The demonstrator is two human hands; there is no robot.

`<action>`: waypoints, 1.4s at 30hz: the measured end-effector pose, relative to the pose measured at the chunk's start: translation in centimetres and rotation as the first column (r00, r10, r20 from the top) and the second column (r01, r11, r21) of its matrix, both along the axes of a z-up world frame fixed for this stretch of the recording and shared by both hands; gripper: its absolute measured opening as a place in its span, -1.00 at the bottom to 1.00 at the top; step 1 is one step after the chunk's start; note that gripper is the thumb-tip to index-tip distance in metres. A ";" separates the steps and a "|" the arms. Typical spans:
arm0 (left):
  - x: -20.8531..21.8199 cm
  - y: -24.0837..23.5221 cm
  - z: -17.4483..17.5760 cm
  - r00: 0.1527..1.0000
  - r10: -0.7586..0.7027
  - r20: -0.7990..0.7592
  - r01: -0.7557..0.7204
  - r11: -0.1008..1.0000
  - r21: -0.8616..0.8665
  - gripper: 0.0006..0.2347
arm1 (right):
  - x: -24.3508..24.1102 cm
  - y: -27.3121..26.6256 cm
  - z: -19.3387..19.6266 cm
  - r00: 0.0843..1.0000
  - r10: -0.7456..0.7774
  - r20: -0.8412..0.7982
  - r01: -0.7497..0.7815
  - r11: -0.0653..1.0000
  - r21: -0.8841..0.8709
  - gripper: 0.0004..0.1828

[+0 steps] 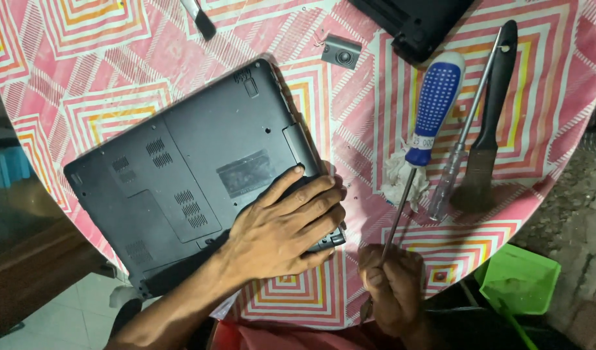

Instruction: The person uses a screwdriver to remove screws from the bottom panel of a laptop. They place the removed screws on the table and continue unscrewing the device.

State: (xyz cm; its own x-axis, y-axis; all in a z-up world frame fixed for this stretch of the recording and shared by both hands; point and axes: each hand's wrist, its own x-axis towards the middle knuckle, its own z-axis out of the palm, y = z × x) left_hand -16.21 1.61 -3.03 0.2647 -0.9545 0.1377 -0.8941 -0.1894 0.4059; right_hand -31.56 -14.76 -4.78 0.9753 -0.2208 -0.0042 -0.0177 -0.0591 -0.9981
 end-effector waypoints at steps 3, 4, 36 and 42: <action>0.1 0.0 0.0 1.000 -0.003 0.001 0.003 1.000 -0.019 -0.62 | 0.3 0.1 0.1 0.999 -0.009 0.032 0.009 1.000 -0.011 -0.57; 0.2 -0.1 0.0 1.000 0.002 0.005 -0.002 0.999 -0.038 -0.62 | 0.4 0.2 0.1 0.997 -0.023 0.069 0.023 1.000 0.002 -0.58; 7.6 -8.7 1.0 0.819 -0.468 -0.334 0.440 0.884 -0.158 -0.93 | -0.4 0.2 -0.2 0.999 -0.049 0.025 0.049 0.999 -0.005 -0.51; 8.6 -9.6 0.9 0.865 -0.457 -0.208 0.393 0.874 -0.286 -0.75 | -0.5 0.3 0.1 0.998 -0.058 0.014 0.058 0.998 0.038 -0.52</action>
State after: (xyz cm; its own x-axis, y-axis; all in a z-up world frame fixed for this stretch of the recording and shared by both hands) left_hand -7.61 -7.94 -2.13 -0.1035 -0.9323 0.3467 -0.7211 0.3104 0.6194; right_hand -32.05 -14.48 -4.66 0.9609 -0.2768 0.0013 -0.0046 -0.0208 -0.9998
